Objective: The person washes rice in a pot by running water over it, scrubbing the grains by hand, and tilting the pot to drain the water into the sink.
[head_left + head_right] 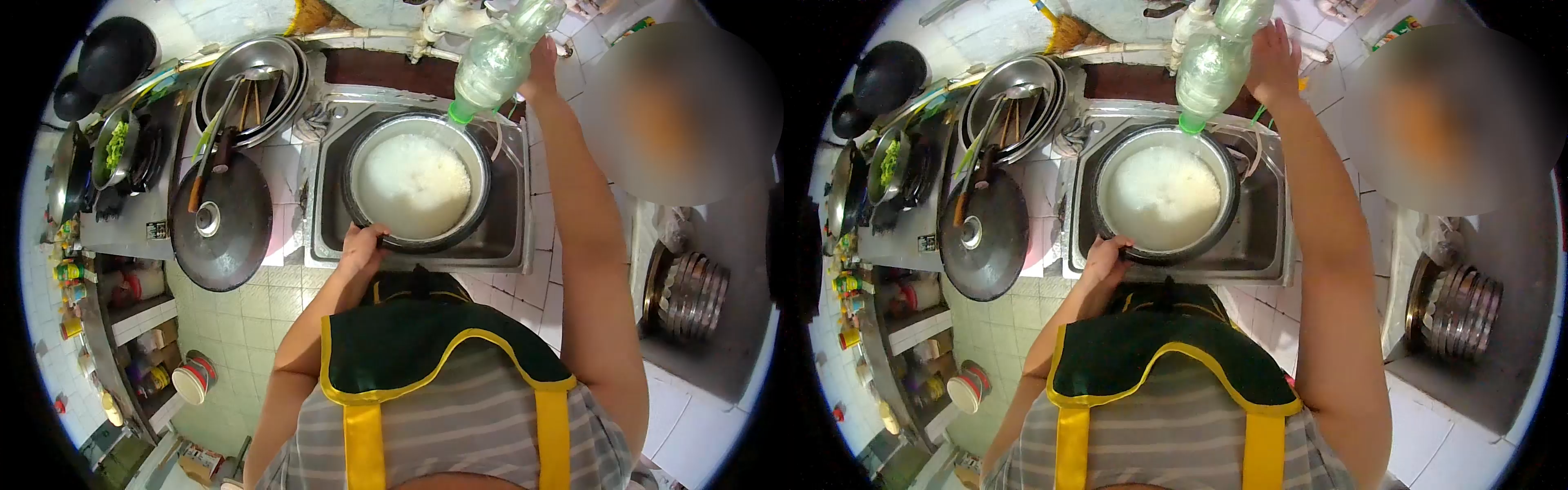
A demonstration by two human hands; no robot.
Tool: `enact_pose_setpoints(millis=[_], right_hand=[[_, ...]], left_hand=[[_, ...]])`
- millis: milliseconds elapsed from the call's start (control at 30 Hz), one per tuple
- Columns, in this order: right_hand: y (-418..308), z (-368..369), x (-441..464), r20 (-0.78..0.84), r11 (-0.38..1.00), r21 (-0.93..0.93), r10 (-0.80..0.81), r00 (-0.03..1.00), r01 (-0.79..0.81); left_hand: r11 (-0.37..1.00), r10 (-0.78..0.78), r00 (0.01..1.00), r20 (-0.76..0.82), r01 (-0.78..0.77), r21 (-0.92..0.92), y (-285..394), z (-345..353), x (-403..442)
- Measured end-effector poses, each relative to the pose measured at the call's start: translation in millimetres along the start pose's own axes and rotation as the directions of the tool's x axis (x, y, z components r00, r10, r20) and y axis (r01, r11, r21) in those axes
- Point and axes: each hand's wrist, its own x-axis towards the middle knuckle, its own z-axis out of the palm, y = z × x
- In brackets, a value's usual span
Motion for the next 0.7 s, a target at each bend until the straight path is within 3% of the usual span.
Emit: enact_pose_setpoints(millis=[33,67,100,133,167,200,267,333,367,433,500,700], right_hand=[[-5.5,-1.6,5.4,0.081,0.971,-0.239,-0.003,0.997,0.023],[9.5,18.6,6.8,0.019,0.993,0.041,-0.108,0.994,0.107],[6.9,26.5,4.1,0.007,0.911,0.407,-0.079,0.997,0.069],[3.3,35.1,-0.6,0.012,0.699,0.715,-0.047,0.999,0.024],[8.2,37.5,-6.4,-0.05,0.938,0.309,-0.151,0.987,0.159],[0.8,21.4,-10.3,-0.111,0.957,-0.176,-0.253,0.961,0.231],[-13.3,-1.3,-27.4,-0.132,0.968,-0.143,-0.223,0.966,0.204],[-13.8,-1.8,-41.8,0.204,0.974,0.225,-0.045,0.978,-0.002],[-19.2,1.8,-56.9,0.253,0.877,0.461,0.016,0.967,-0.135],[-32.4,8.8,-97.6,0.553,0.637,0.621,0.057,0.831,-0.457],[-46.1,2.4,-127.4,0.718,0.561,0.556,0.046,0.694,-0.613],[-54.0,5.6,-163.3,0.591,0.574,0.597,0.157,0.791,-0.56]], left_hand=[[1.0,-0.01,1.0,0.005,0.01,0.01,-1.7,-3.5,1.1],[1.0,-0.018,1.0,0.01,0.018,0.018,-4.7,-8.5,4.7],[0.999,-0.028,0.999,0.015,0.028,0.024,-4.1,-9.7,4.2],[0.999,-0.044,0.999,0.008,0.044,0.018,-3.8,-11.2,2.2],[0.998,-0.057,0.998,0.004,0.057,0.01,-2.2,-11.4,0.2],[0.997,-0.071,0.997,0.0,0.071,0.005,0.0,-9.7,-3.6],[1.0,-0.01,0.999,-0.037,0.01,-0.008,0.4,-4.4,-9.2],[1.0,0.021,0.999,-0.038,-0.021,-0.005,-0.3,-6.1,-9.4],[1.0,0.025,0.999,-0.02,-0.025,-0.004,-1.3,-8.9,-7.0],[1.0,0.015,1.0,-0.016,-0.015,-0.006,-0.9,-8.6,-11.2],[1.0,-0.003,0.999,-0.032,0.003,-0.006,9.1,2.1,-22.2],[0.995,-0.093,0.996,0.004,0.093,0.033,1.3,-6.6,-14.3]])
